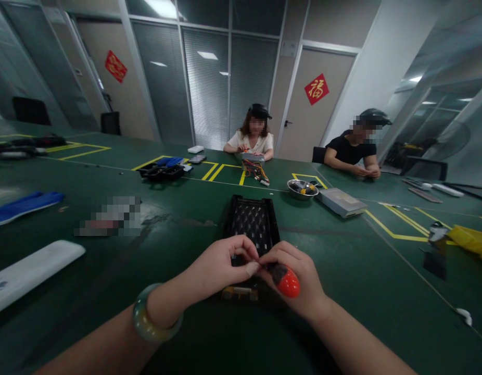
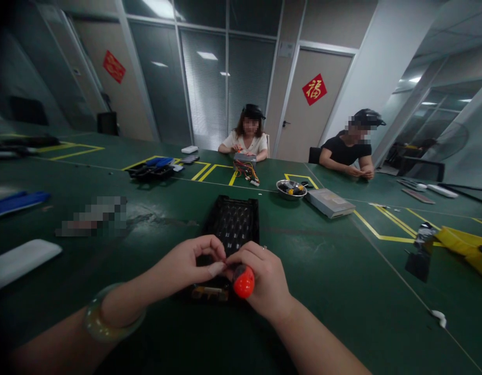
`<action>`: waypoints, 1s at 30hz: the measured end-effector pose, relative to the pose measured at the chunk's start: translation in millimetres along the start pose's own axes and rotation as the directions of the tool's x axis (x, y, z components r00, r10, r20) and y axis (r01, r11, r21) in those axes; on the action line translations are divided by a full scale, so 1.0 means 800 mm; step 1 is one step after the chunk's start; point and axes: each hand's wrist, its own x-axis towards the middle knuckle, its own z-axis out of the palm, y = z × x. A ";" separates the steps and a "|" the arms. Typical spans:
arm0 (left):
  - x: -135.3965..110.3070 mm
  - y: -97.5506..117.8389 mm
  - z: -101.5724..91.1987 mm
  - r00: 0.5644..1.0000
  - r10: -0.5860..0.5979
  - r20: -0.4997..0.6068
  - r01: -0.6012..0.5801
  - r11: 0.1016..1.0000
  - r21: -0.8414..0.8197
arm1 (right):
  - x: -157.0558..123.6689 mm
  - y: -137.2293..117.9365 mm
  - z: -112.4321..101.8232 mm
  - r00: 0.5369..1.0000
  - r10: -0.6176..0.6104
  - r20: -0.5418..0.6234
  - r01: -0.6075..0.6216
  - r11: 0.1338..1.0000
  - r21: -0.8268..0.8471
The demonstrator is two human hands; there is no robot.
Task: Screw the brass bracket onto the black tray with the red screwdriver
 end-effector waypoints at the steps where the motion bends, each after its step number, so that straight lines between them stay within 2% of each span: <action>1: 0.000 0.000 0.000 1.000 0.004 -0.006 -0.004 1.000 0.008 | 0.000 0.000 0.000 1.000 0.007 0.001 -0.007 1.000 -0.001; 9: 0.002 -0.003 0.000 1.000 0.018 -0.009 -0.018 1.000 -0.016 | 0.000 0.000 0.000 1.000 0.021 -0.007 -0.021 1.000 0.013; 14: 0.002 -0.010 -0.002 0.995 -0.048 0.082 0.050 0.999 -0.021 | -0.001 0.001 -0.002 1.000 -0.016 -0.014 0.017 1.000 0.026; 18: 0.002 -0.008 -0.009 0.990 -0.048 0.136 0.043 0.998 0.044 | 0.000 0.001 -0.001 0.997 -0.068 -0.036 0.069 0.998 0.015; 21: 0.002 -0.004 -0.015 0.989 -0.042 0.140 0.025 0.992 0.121 | 0.000 0.000 0.000 0.995 -0.096 -0.034 0.097 0.995 0.007; 26: 0.003 -0.003 -0.019 0.990 -0.054 0.129 0.042 0.994 0.098 | -0.002 0.000 0.000 0.991 -0.128 -0.026 0.126 0.990 -0.059; 30: 0.002 -0.002 -0.021 0.987 -0.035 0.158 0.002 0.979 0.203 | -0.004 0.001 -0.001 0.988 -0.157 -0.004 0.156 0.983 -0.091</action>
